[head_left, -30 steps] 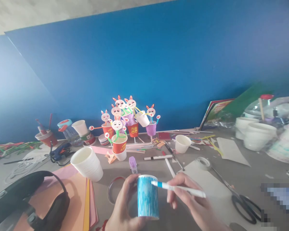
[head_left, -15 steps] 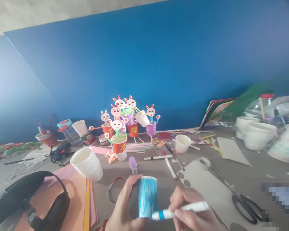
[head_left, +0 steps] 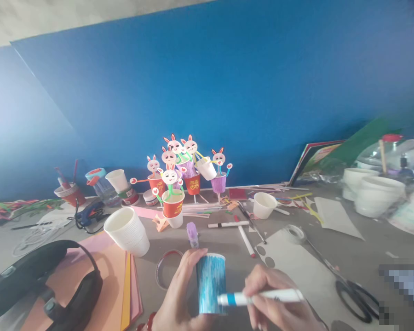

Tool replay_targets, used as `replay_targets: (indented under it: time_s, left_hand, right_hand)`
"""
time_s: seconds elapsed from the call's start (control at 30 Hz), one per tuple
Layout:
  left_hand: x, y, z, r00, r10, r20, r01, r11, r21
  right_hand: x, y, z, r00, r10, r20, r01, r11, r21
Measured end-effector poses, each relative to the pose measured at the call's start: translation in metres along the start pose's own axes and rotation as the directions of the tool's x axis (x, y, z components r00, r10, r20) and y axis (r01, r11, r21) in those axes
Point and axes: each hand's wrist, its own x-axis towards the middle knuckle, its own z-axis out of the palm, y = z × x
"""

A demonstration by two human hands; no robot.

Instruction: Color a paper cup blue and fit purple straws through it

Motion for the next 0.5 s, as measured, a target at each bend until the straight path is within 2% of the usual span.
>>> replay_targets:
  time_s: [0.07,0.13,0.27,0.3,0.4,0.5]
  left_hand:
    - [0.0012,-0.0002,0.0007,0.999,0.029,0.017,-0.028,1.0,-0.004]
    - [0.0023,-0.0002,0.0015,0.998,0.054,0.032,-0.054,0.998,-0.015]
    - [0.0036,0.0001,0.001,0.997,0.06,0.038,-0.059,0.998,-0.019]
    - [0.0038,0.0,0.0006,0.998,0.05,0.04,-0.049,0.999,-0.018]
    - [0.0041,-0.0013,-0.0008,0.998,0.038,0.049,-0.037,0.999,-0.019]
    - [0.0041,-0.0027,-0.002,0.997,0.052,0.056,-0.05,0.998,-0.027]
  right_hand:
    - [0.0025,-0.0037,0.0012,0.998,-0.019,-0.067,0.018,1.0,-0.013]
    - [0.0034,-0.0065,0.0017,0.998,-0.011,-0.067,0.009,0.999,-0.042]
    - [0.0016,-0.0054,-0.0003,0.992,0.061,0.109,-0.062,0.998,0.008]
    - [0.0022,-0.0054,-0.0007,0.993,0.055,0.107,-0.058,0.998,0.029]
    - [0.0065,-0.0087,0.0001,1.0,0.004,0.002,-0.004,1.0,0.019]
    - [0.0073,-0.0102,0.0021,0.999,0.043,0.022,-0.043,0.999,-0.011]
